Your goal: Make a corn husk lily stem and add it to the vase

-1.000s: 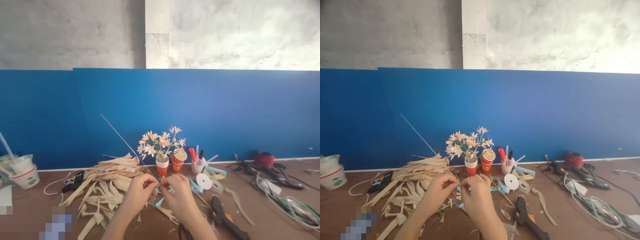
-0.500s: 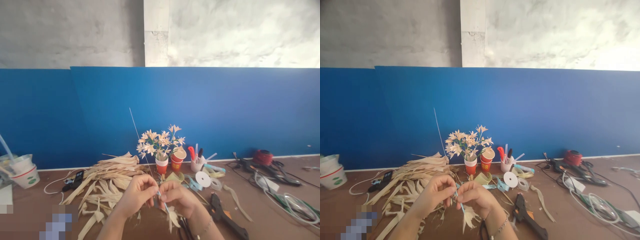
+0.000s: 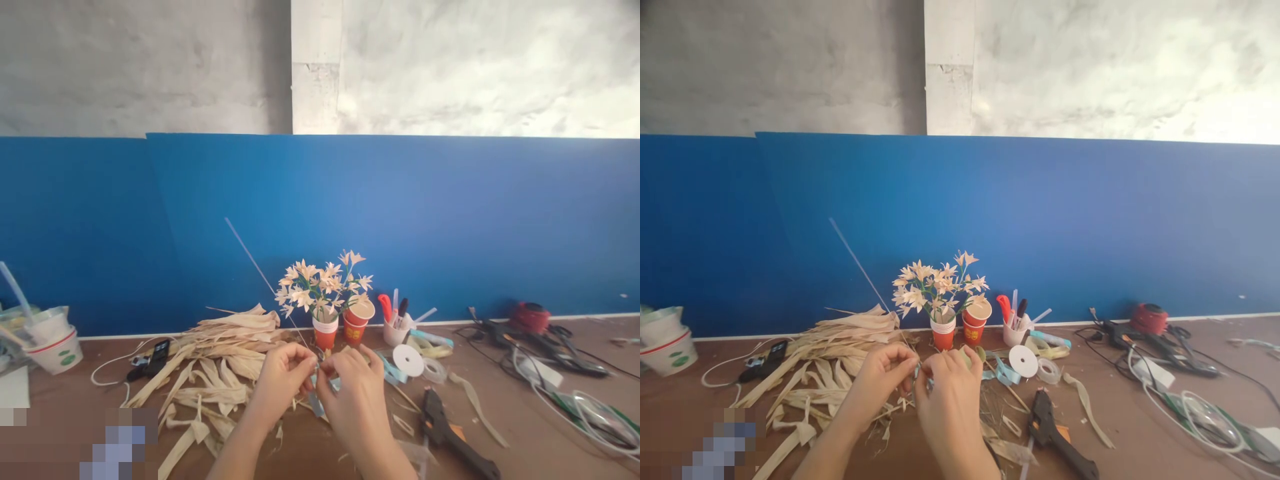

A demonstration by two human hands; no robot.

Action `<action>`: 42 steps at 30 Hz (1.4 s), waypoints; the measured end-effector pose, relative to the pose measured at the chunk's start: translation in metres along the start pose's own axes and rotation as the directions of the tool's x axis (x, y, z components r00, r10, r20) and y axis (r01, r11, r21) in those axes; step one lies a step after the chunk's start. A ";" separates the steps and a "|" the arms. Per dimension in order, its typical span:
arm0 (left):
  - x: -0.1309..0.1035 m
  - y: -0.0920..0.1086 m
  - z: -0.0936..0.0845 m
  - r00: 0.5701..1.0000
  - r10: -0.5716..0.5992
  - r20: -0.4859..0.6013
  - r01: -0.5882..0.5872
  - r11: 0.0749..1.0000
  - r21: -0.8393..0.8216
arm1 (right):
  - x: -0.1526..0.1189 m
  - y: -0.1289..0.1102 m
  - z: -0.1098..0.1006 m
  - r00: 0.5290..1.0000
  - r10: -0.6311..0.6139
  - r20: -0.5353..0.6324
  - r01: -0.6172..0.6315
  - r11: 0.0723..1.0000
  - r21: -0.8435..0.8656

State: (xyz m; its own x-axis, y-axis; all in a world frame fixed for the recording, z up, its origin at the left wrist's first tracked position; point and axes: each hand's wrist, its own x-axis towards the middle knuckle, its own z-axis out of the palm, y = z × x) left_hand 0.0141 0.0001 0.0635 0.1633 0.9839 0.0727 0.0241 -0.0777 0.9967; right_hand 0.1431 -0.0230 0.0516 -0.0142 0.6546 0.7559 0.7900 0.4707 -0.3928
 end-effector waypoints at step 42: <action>0.000 -0.001 -0.016 0.991 0.111 0.079 -0.119 0.988 0.097 | 0.011 0.018 -0.002 0.758 0.272 0.593 -0.590 0.672 0.447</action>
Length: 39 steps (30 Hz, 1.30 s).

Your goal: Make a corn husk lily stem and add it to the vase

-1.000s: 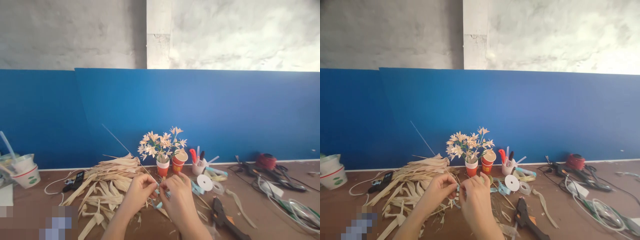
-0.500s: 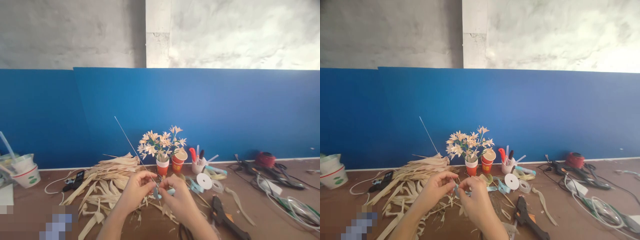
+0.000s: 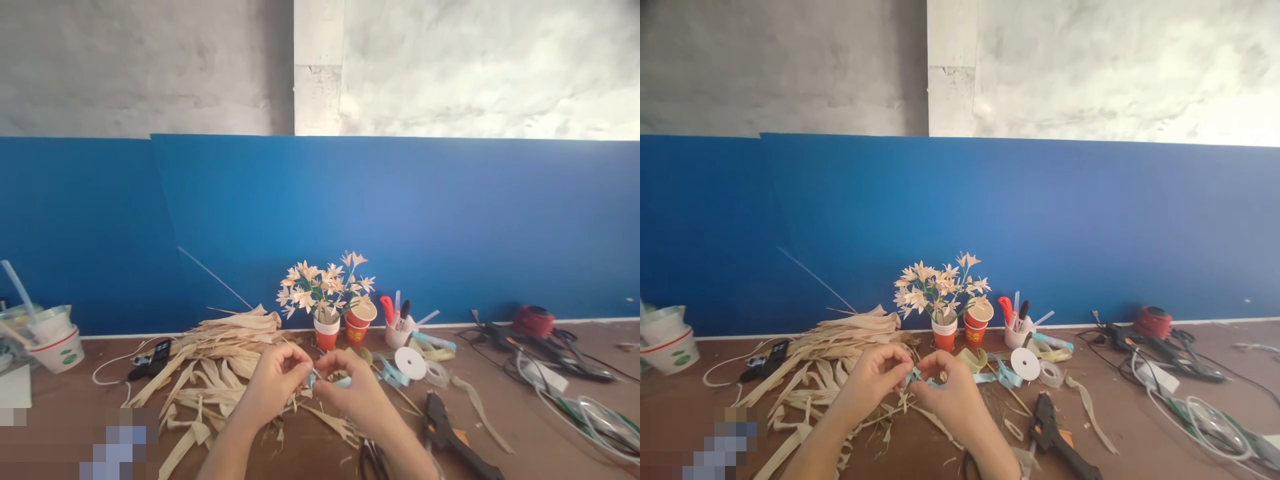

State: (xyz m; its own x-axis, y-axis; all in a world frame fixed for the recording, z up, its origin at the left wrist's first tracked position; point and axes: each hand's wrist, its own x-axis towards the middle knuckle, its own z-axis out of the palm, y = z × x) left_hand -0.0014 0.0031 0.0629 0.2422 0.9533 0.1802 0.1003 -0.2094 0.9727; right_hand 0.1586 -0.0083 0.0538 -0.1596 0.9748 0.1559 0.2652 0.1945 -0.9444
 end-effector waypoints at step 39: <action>-0.013 0.011 -0.035 0.926 -0.091 0.367 0.087 0.996 0.028 | 0.067 0.072 0.009 0.988 0.059 -0.140 -0.147 0.595 -0.790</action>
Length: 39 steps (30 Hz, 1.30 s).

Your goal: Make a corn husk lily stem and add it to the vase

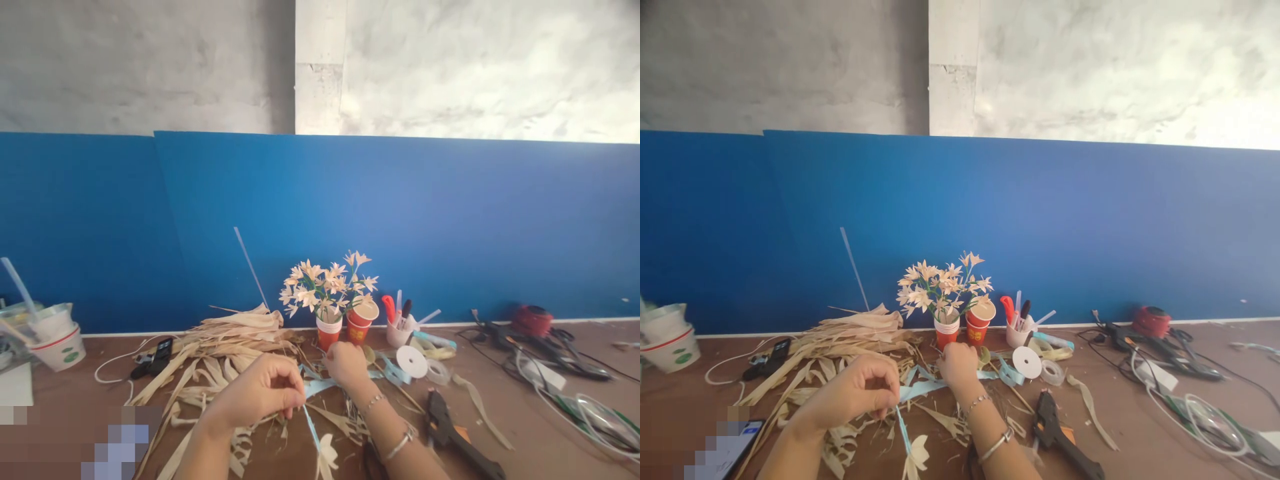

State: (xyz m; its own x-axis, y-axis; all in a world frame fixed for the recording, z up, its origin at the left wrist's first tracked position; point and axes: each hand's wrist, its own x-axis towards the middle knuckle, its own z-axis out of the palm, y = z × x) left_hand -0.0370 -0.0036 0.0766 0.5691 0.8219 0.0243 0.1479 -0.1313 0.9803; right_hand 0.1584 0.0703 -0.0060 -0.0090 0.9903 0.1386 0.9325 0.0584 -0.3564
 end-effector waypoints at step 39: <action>0.019 -0.004 0.009 0.928 -0.091 -0.360 0.048 0.991 -0.127 | -0.065 -0.028 -0.070 0.896 -0.361 -0.260 0.440 0.805 0.398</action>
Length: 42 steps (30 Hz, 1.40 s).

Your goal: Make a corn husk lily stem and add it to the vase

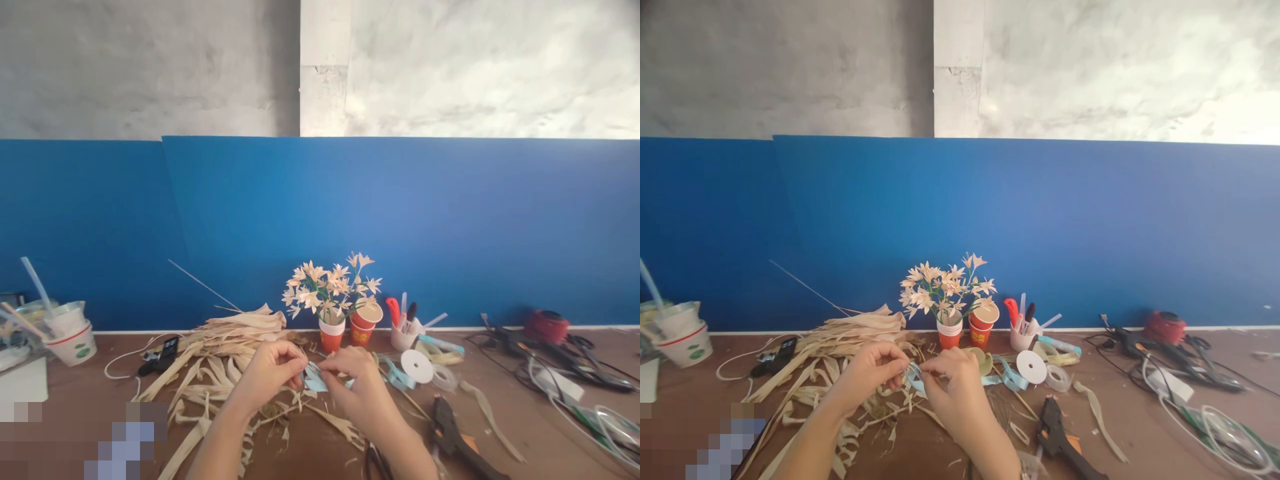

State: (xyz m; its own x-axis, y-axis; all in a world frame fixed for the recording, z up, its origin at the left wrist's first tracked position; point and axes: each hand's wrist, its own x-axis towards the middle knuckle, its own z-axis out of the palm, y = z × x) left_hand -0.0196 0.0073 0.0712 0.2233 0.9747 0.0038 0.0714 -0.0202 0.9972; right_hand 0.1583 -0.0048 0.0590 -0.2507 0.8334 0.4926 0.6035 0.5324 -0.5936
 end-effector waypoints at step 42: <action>0.015 -0.020 0.008 0.999 -0.018 -0.033 0.017 0.999 -0.039 | -0.003 0.001 0.020 0.948 -0.238 -0.209 0.212 0.967 -0.138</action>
State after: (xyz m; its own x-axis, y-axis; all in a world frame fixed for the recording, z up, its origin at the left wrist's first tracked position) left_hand -0.0104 0.0203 0.0510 0.1900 0.9817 -0.0117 0.0371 0.0047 0.9993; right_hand 0.1441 -0.0039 0.0443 -0.2228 0.6325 0.7418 0.6349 0.6716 -0.3819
